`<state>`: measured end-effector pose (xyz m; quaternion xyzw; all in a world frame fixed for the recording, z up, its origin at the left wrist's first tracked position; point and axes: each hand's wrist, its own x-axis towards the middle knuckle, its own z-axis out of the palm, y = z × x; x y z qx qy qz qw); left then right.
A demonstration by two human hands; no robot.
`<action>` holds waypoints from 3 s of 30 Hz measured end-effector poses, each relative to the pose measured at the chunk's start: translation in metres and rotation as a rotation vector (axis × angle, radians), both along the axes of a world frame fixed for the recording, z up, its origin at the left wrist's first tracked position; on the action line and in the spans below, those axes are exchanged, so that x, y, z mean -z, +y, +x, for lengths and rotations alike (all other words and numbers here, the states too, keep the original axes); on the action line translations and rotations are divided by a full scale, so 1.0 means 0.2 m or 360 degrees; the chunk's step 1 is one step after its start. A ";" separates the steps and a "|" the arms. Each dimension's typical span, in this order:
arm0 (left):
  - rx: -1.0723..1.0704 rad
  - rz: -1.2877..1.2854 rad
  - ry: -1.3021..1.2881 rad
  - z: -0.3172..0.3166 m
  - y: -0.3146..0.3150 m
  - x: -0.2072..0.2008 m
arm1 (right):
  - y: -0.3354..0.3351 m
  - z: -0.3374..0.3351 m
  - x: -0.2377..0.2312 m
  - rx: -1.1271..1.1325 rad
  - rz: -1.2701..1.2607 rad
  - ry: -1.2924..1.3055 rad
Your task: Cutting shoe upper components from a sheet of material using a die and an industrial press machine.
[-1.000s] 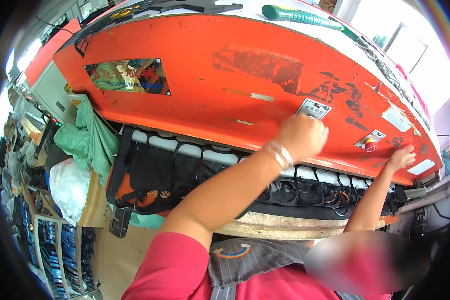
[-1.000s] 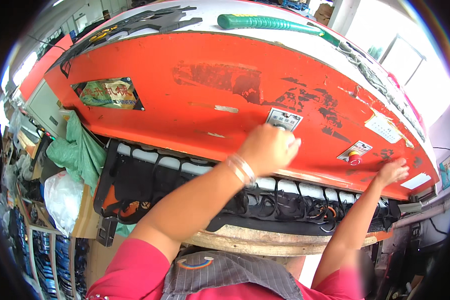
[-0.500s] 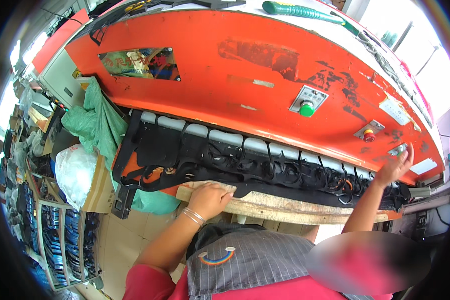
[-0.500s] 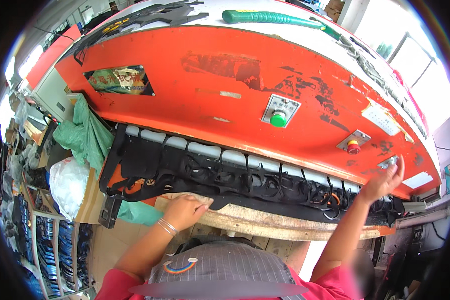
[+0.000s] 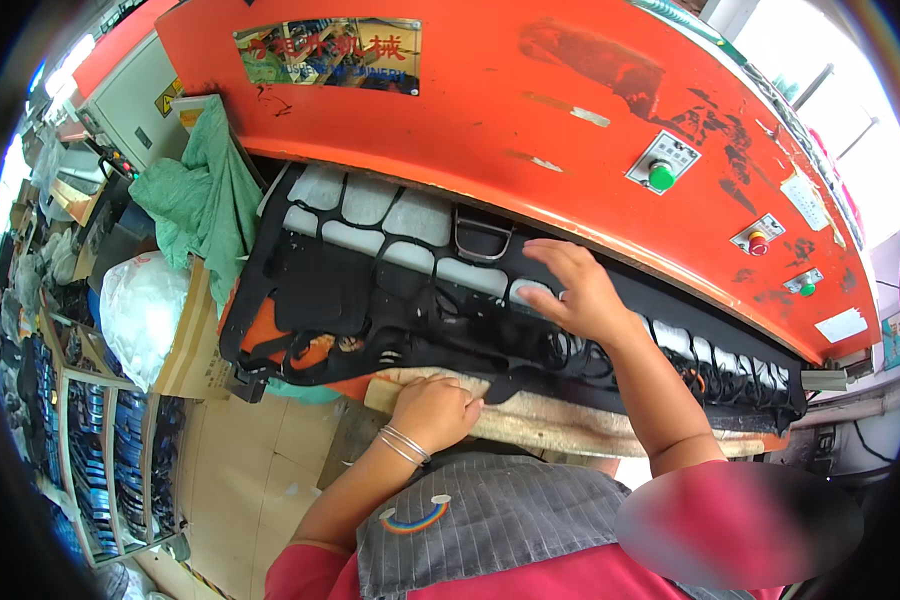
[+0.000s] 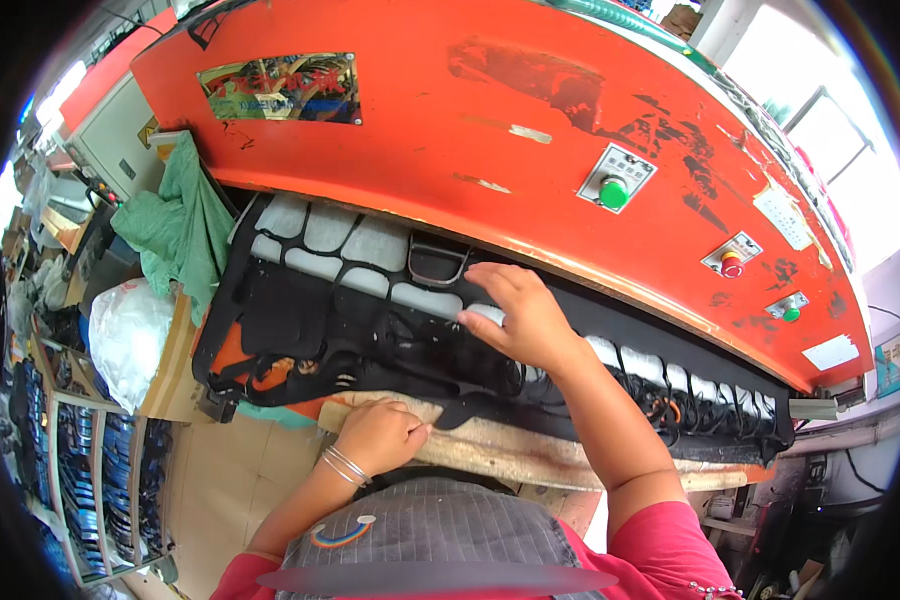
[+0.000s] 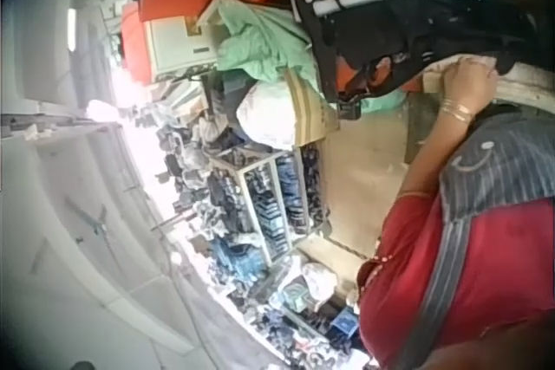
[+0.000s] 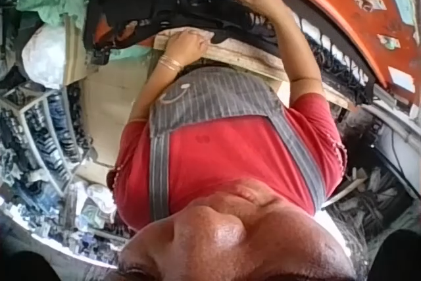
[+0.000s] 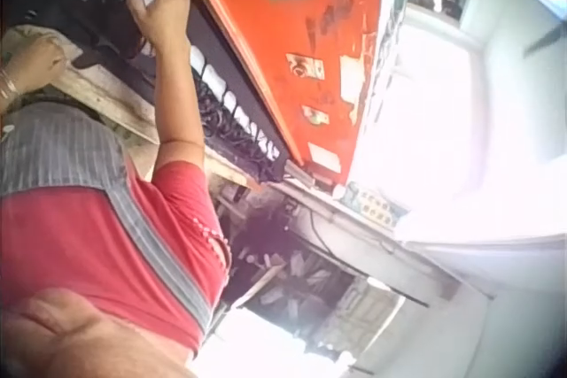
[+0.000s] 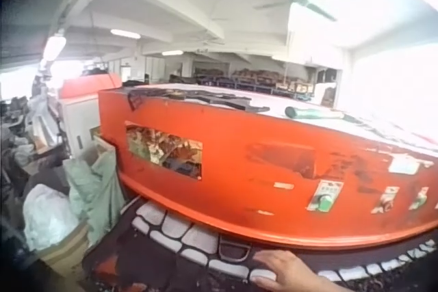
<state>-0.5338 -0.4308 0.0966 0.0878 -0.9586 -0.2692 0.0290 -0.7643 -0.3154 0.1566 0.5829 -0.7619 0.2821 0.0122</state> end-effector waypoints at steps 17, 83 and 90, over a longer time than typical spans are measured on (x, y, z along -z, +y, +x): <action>-0.0207 -0.0223 0.0069 0.08 -0.25 0.13 | -0.33 0.29 0.33 -0.0083 0.0622 -0.0003; -0.0567 -0.0379 -0.0223 0.22 -1.29 -0.14 | 0.15 -0.10 0.25 0.0645 0.0906 0.0178; 0.0074 0.0147 0.0428 -0.23 -0.53 -0.06 | 0.10 -0.07 0.27 0.1111 0.0617 -0.0617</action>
